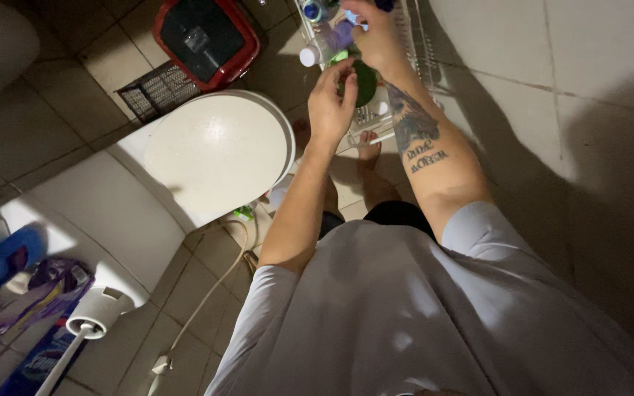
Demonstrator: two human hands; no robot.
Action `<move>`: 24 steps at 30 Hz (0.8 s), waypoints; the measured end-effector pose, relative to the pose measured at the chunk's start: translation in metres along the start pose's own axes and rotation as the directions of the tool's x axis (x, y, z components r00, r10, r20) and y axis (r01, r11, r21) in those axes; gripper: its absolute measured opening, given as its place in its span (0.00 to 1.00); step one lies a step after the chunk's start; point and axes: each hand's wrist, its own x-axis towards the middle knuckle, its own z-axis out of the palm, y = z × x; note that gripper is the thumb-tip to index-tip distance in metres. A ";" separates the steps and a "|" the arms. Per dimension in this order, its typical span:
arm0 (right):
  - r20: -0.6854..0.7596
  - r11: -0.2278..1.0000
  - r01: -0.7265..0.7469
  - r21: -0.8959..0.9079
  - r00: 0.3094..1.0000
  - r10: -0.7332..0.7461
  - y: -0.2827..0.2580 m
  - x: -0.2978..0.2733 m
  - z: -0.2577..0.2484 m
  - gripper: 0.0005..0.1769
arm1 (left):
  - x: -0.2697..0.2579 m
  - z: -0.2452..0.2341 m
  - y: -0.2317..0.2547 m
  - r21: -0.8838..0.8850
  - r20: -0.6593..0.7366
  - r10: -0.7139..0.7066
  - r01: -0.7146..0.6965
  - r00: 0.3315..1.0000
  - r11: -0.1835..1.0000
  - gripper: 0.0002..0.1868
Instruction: The person moves a plastic stool, fills a container with water, and organizes various cleaning supplies, bottles, and tools within a wire basket on a bathroom floor.
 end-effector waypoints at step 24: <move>-0.118 0.476 -0.243 0.845 0.784 0.610 -0.007 -0.056 -0.031 0.24 | -0.013 0.028 -0.024 -0.202 -0.061 -0.200 0.185 0.978 0.962 0.16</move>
